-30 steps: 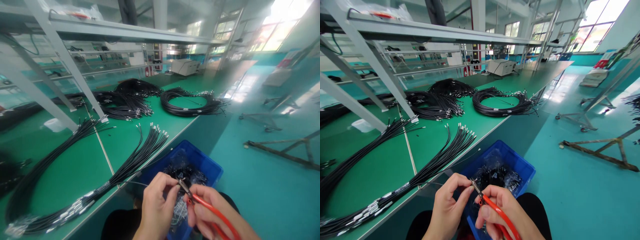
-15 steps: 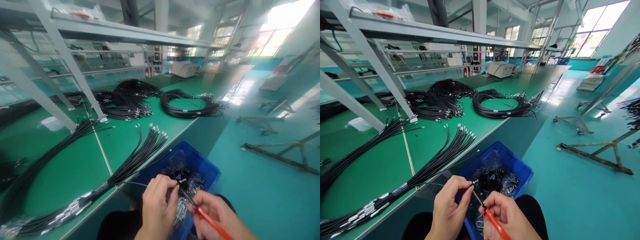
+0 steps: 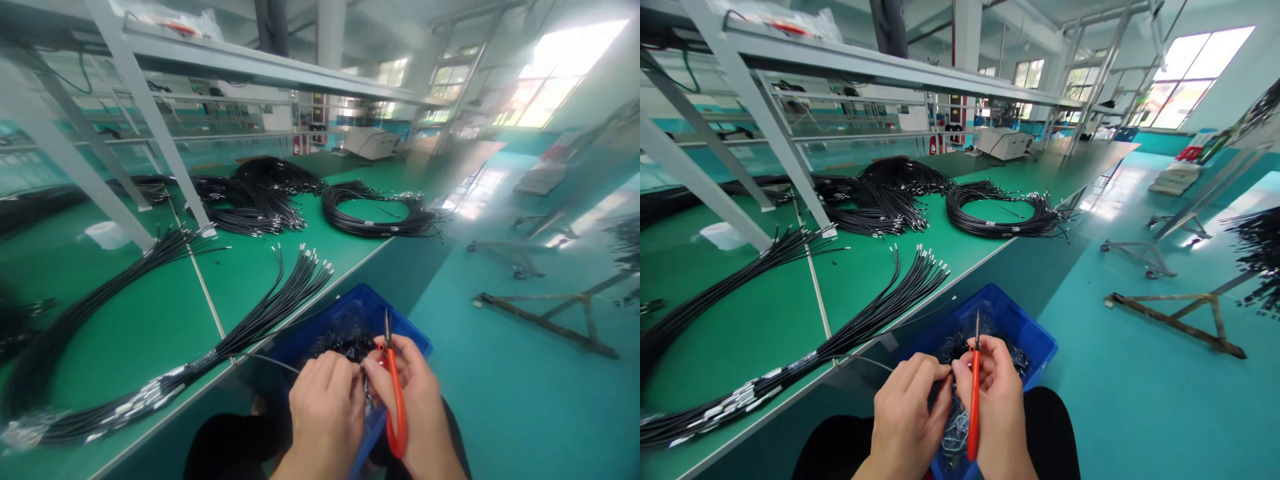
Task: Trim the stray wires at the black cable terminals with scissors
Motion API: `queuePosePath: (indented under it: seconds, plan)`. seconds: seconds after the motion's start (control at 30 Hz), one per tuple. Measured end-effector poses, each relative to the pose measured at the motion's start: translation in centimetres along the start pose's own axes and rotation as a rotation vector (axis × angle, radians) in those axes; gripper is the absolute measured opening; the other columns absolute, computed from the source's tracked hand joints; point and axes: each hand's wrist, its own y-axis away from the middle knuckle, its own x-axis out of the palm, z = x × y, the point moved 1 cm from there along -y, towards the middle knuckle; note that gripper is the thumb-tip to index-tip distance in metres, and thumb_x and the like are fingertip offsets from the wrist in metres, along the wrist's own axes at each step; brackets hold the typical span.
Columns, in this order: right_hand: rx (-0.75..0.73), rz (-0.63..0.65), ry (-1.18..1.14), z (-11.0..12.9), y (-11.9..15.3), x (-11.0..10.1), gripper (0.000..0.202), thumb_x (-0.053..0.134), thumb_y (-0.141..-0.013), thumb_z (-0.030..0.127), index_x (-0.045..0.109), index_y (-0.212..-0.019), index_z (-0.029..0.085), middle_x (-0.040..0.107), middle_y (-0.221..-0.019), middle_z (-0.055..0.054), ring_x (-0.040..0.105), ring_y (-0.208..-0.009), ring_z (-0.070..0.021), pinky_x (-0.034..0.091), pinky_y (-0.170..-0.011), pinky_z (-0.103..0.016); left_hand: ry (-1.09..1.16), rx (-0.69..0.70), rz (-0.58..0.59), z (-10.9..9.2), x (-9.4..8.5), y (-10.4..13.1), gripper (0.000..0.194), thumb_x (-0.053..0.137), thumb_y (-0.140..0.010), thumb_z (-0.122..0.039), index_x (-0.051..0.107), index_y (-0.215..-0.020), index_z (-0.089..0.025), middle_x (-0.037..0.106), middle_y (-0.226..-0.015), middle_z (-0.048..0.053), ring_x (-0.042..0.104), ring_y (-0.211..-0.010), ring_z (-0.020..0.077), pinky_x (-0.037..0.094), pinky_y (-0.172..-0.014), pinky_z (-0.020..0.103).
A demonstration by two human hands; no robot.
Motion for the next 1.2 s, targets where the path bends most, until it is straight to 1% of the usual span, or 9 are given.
queuePosePath:
  seconds: [0.13, 0.23, 0.4, 0.47, 0.73, 0.87, 1.0, 1.1, 1.2]
  plan:
    - [-0.05, -0.004, -0.01, -0.2, 0.9, -0.2, 0.044, 0.08, -0.061, 0.033, 0.054, -0.094, 0.023, 0.066, -0.08, -0.002, 0.062, -0.077, -0.0184, 0.051, -0.071, -0.027, 0.132, -0.11, 0.083, 0.6, -0.5, -0.2, 0.014, 0.051, -0.083, -0.016, 0.059, -0.072, -0.02, 0.057, -0.067, 0.002, 0.052, -0.061, 0.0159, 0.038, -0.057, 0.026]
    - [-0.048, 0.026, -0.009, 0.3, 1.2, -1.4, 0.044, 0.081, -0.061, 0.031, 0.056, -0.096, 0.023, 0.067, -0.084, -0.003, 0.062, -0.076, -0.0174, 0.05, -0.069, -0.026, 0.218, -0.215, 0.118, 1.0, -0.8, -0.4, 0.013, 0.053, -0.08, -0.015, 0.056, -0.068, -0.02, 0.055, -0.065, 0.0, 0.053, -0.059, 0.0147, 0.039, -0.054, 0.023]
    - [0.238, 0.516, -0.158, 0.8, 1.4, -3.5, 0.039, 0.074, -0.067, 0.042, 0.061, -0.094, 0.017, 0.067, -0.074, -0.005, 0.045, -0.044, -0.0068, 0.034, -0.045, -0.02, 0.411, -0.368, 0.171, 1.4, -1.3, -1.0, 0.012, 0.055, -0.076, -0.014, 0.053, -0.066, -0.019, 0.054, -0.063, -0.003, 0.051, -0.054, 0.0121, 0.038, -0.051, 0.022]
    - [0.351, 0.596, -0.173, 0.6, 1.8, -3.9, 0.042, 0.072, -0.068, 0.045, 0.061, -0.097, 0.017, 0.068, -0.075, -0.008, 0.041, -0.045, -0.0064, 0.03, -0.046, -0.02, 0.487, -0.427, 0.188, 1.4, -1.6, -1.3, 0.011, 0.055, -0.075, -0.015, 0.054, -0.065, -0.019, 0.054, -0.061, -0.003, 0.05, -0.055, 0.0122, 0.039, -0.052, 0.021]
    - [0.4, 0.502, -0.121, 0.3, 2.1, -3.0, 0.042, 0.073, -0.065, 0.048, 0.062, -0.094, 0.019, 0.067, -0.068, -0.006, 0.04, -0.045, -0.0079, 0.037, -0.055, -0.024, 0.62, -0.525, 0.225, 1.3, -2.4, -2.0, 0.011, 0.056, -0.073, -0.016, 0.054, -0.063, -0.017, 0.053, -0.06, -0.002, 0.046, -0.056, 0.0122, 0.038, -0.053, 0.022]
    - [0.49, 0.611, -0.193, 0.9, 1.6, -2.9, 0.044, 0.079, -0.057, 0.042, 0.063, -0.09, 0.018, 0.067, -0.066, -0.006, 0.04, -0.042, -0.0073, 0.032, -0.047, -0.022, 0.635, -0.494, 0.219, 1.5, -2.3, -2.0, 0.011, 0.056, -0.074, -0.017, 0.053, -0.064, -0.017, 0.054, -0.063, -0.002, 0.047, -0.058, 0.0126, 0.038, -0.056, 0.023]
    - [0.489, 0.681, -0.197, 0.8, 0.7, -3.2, 0.041, 0.074, -0.066, 0.042, 0.058, -0.093, 0.016, 0.068, -0.071, -0.006, 0.042, -0.042, -0.005, 0.028, -0.041, -0.018, 0.626, -0.472, 0.208, 1.5, -2.1, -1.9, 0.011, 0.056, -0.075, -0.017, 0.053, -0.064, -0.017, 0.054, -0.063, -0.002, 0.048, -0.059, 0.0131, 0.039, -0.056, 0.023]
    - [0.438, 0.71, -0.074, 0.2, 0.2, -3.0, 0.041, 0.07, -0.069, 0.046, 0.054, -0.089, 0.015, 0.067, -0.063, -0.005, 0.04, -0.033, -0.0028, 0.024, -0.033, -0.015, 0.611, -0.468, 0.208, 1.6, -2.0, -1.9, 0.012, 0.056, -0.075, -0.016, 0.053, -0.064, -0.018, 0.054, -0.063, -0.002, 0.049, -0.058, 0.013, 0.039, -0.056, 0.023]
    - [0.429, 0.653, 0.16, -0.1, -0.1, -2.9, 0.034, 0.073, -0.065, 0.037, 0.05, -0.08, 0.017, 0.066, -0.054, -0.001, 0.035, -0.025, -0.0014, 0.022, -0.027, -0.013, 0.606, -0.459, 0.206, 1.9, -1.9, -2.0, 0.011, 0.056, -0.074, -0.014, 0.054, -0.064, -0.018, 0.055, -0.063, -0.002, 0.049, -0.058, 0.0128, 0.04, -0.055, 0.022]
